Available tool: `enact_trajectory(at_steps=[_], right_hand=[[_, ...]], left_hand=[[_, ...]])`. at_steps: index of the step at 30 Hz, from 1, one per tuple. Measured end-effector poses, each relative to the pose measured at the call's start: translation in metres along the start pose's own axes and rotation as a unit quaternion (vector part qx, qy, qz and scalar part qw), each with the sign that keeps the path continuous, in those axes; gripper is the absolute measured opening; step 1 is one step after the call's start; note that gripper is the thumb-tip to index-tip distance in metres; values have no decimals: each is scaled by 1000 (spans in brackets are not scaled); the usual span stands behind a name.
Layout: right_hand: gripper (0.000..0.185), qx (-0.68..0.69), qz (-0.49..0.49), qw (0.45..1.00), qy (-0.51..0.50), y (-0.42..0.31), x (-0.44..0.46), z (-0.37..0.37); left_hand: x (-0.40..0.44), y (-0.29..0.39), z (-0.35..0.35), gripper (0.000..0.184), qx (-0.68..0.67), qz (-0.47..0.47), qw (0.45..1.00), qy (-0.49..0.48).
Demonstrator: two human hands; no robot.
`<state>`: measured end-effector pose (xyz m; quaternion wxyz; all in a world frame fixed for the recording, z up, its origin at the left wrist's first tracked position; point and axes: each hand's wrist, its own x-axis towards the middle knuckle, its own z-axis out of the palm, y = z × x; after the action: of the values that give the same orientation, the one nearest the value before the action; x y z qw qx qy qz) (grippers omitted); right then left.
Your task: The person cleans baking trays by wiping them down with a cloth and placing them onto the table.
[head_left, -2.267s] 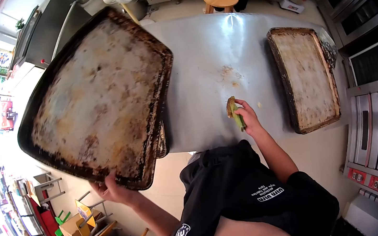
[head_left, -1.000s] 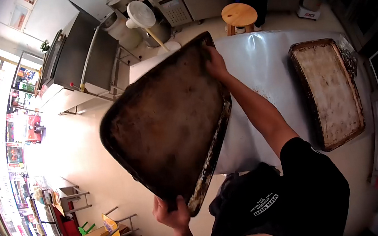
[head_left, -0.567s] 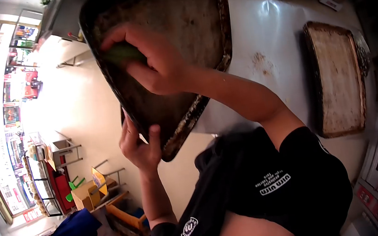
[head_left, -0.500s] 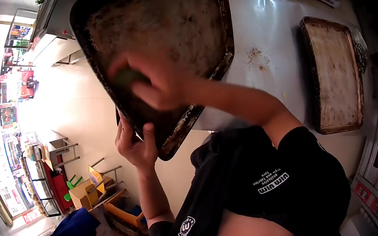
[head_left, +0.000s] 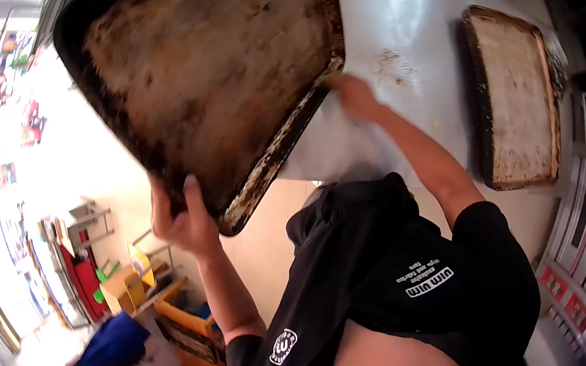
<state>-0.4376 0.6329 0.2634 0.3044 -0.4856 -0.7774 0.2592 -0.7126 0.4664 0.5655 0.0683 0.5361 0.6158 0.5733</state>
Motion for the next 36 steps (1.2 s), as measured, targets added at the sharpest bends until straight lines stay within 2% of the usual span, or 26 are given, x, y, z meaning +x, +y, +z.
enact_trajectory(at_steps=[1,3,5,6,7,8,9,11,12,14,16,17,18,19,20,21,22,25,26,27,28,30,33,34,35,36], right_hand=[[44,-53,193,975,-96,12,13,-18],[44,-4,166,985,56,54,14,-10],[42,174,60,977,110,-22,18,-32],[41,257,10,955,144,-73,23,-46],[49,394,-42,909,129,-117,22,-42],[51,286,-153,942,89,-154,20,-50],[51,311,-258,913,49,-197,19,-51],[34,362,-331,869,-63,-266,7,-37],[32,305,-343,886,-68,-288,1,-26],[29,235,-366,898,-58,-269,-5,-10],[28,220,-400,889,-27,-190,7,15],[28,165,-328,930,32,-129,9,43],[27,92,-236,964,78,-67,9,39],[30,105,-53,991,61,-34,11,17],[34,28,122,992,27,8,17,16],[31,59,172,983,25,31,20,7],[23,132,234,962,46,12,23,-17],[29,303,77,927,206,-74,32,-22],[39,289,-39,932,215,-110,34,-21],[43,235,-185,936,185,-150,32,-34],[40,193,-227,940,169,-185,22,-26],[48,171,-369,908,99,-214,18,-14],[52,203,-306,924,108,-173,46,-13],[48,74,-131,984,98,-113,45,23],[43,113,-8,988,103,-80,48,0],[41,230,81,959,144,3,50,44]], left_hand=[[3,2,-1,51,15,-21,1000,-10],[9,-12,-3,51,13,-26,1000,2],[14,-15,-3,51,-48,-64,997,8],[20,-15,-2,50,-59,-56,997,6],[23,-13,0,51,-61,-61,996,9],[25,-10,2,51,-64,-66,996,9],[28,-9,5,51,-68,-72,995,7],[32,-10,7,52,-90,-76,993,-1],[34,-8,10,53,-85,-62,994,-7],[33,6,10,56,-57,-64,996,-18],[28,6,5,55,-27,-61,998,-8],[25,4,0,55,1,-55,999,-2],[20,-3,-7,54,-12,-53,999,4],[20,-12,-12,53,-26,-48,998,7],[21,-14,-15,52,-23,-59,998,3],[22,-12,-11,51,-43,-66,997,10],[26,-15,-11,52,-37,-70,997,18],[28,-19,-15,52,-42,-80,996,20],[30,-20,-10,52,-52,-82,995,13],[33,-13,-3,54,-61,-73,995,11],[33,-7,-1,55,-63,-83,995,10],[34,4,7,57,-64,-93,993,28],[28,11,-1,56,-12,-127,992,14],[26,10,-1,55,-13,-127,992,22],[25,8,-2,55,-10,-112,994,14],[23,5,-1,55,-13,-109,994,15]])
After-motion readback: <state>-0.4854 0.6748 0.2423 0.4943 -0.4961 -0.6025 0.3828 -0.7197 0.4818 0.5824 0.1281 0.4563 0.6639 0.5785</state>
